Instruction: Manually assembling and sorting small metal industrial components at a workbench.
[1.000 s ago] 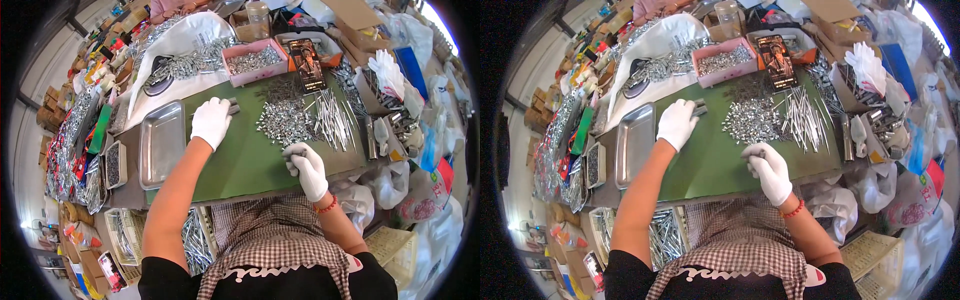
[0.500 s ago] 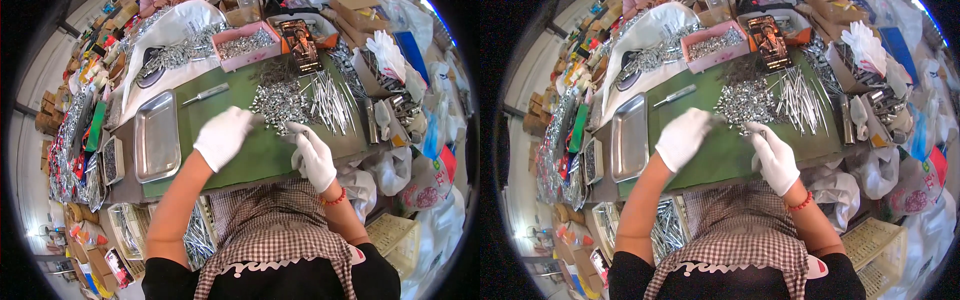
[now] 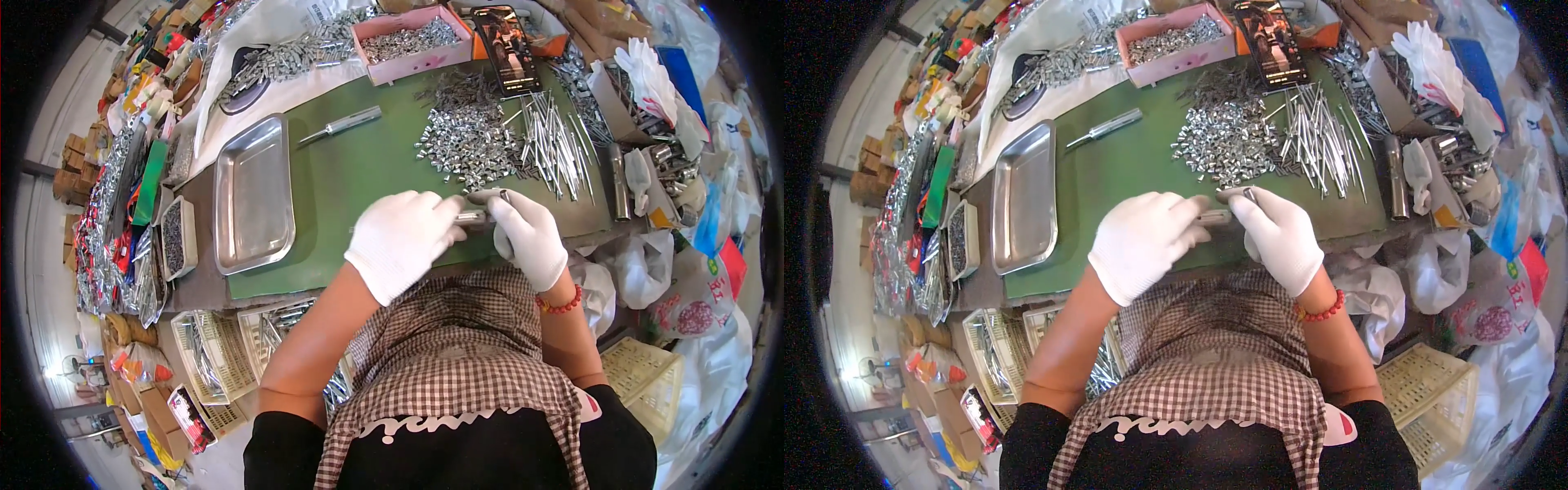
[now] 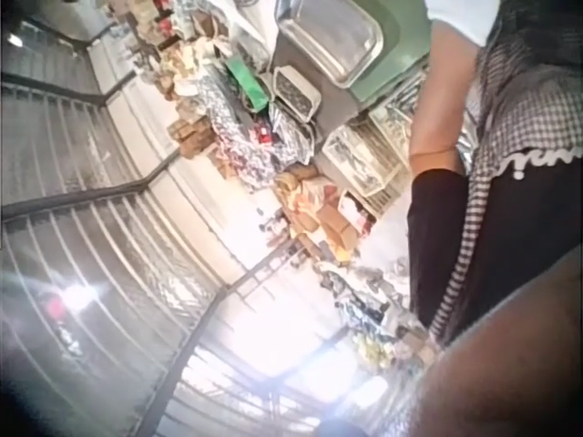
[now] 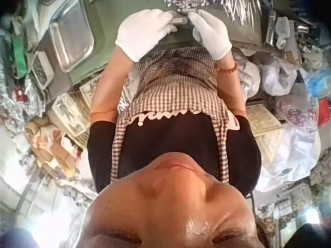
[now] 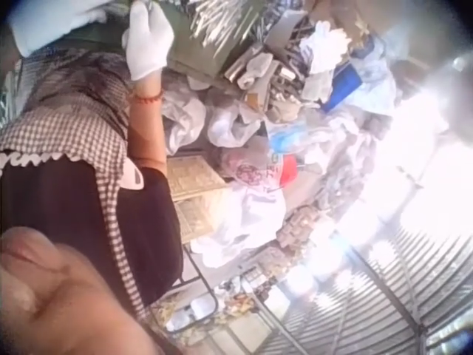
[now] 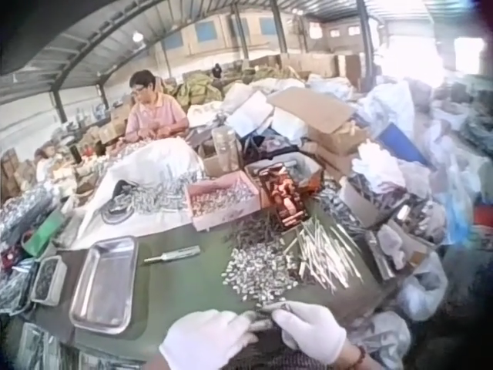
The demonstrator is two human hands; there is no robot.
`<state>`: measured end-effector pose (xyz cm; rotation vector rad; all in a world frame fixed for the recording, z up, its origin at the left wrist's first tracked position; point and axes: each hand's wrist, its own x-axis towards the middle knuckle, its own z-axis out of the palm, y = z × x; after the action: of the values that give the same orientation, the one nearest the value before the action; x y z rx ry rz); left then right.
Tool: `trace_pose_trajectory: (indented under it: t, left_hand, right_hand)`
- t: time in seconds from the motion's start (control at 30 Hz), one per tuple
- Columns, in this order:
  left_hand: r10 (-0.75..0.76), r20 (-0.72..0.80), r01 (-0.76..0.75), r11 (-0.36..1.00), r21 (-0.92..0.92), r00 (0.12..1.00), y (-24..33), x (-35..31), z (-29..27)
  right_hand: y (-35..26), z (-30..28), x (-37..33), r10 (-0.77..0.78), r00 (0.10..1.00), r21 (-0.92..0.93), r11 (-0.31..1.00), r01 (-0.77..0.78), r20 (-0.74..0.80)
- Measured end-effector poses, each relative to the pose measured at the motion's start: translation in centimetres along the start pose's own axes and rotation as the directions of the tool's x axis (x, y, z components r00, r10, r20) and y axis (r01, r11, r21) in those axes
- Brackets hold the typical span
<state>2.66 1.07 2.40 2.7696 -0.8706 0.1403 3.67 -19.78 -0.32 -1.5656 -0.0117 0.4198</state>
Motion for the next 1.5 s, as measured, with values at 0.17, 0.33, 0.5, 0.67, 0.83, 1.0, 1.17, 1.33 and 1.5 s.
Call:
trace_pose_trajectory:
  t: [0.17,0.33,0.5,0.67,0.83,1.0,1.17,1.33,1.5]
  left_hand:
    - [-0.048,-0.087,0.04,0.995,-0.094,0.995,-0.6,-0.9,0.5]
    - [-0.017,-0.218,-0.005,0.995,-0.098,0.976,-0.7,-1.2,1.4]
    - [-0.121,-0.044,0.116,0.989,-0.096,0.992,-0.6,-1.4,1.3]
    - [-0.119,-0.162,0.108,0.991,-0.074,0.98,-0.3,-2.0,2.6]
    - [-0.107,-0.215,0.093,0.993,-0.072,0.971,0.0,-1.9,3.5]
    - [-0.129,-0.211,0.119,0.991,-0.061,0.969,0.1,-2.2,3.5]
    - [-0.135,-0.219,0.12,0.99,-0.079,0.966,0.0,-2.2,3.6]
    - [-0.14,-0.21,0.127,0.989,-0.074,0.968,-0.1,-2.1,3.5]
    - [-0.153,-0.201,0.137,0.987,-0.089,0.968,-0.1,-2.1,3.5]
  right_hand:
    - [0.5,0.1,-0.1,0.007,1.0,0.021,1.0,-0.007,0.007]
    - [1.1,0.4,0.4,-0.177,0.983,-0.31,0.933,0.182,0.046]
    - [0.2,-0.1,0.7,-0.34,0.94,-0.507,0.817,0.276,-0.036]
    - [-3.7,-4.7,7.0,-0.727,0.667,-0.817,0.477,0.323,-0.161]
    - [-7.1,-8.9,15.1,-0.446,0.814,-0.881,0.447,-0.157,-0.372]
    - [-7.7,-7.8,18.5,-0.248,0.871,-0.833,0.485,-0.267,-0.424]
    - [-6.9,-7.2,19.5,-0.307,0.838,-0.814,0.526,-0.246,-0.451]
    - [-6.7,-7.5,19.9,-0.312,0.833,-0.808,0.537,-0.241,-0.456]
    - [-7.1,-7.0,19.1,-0.31,0.841,-0.801,0.559,-0.216,-0.444]
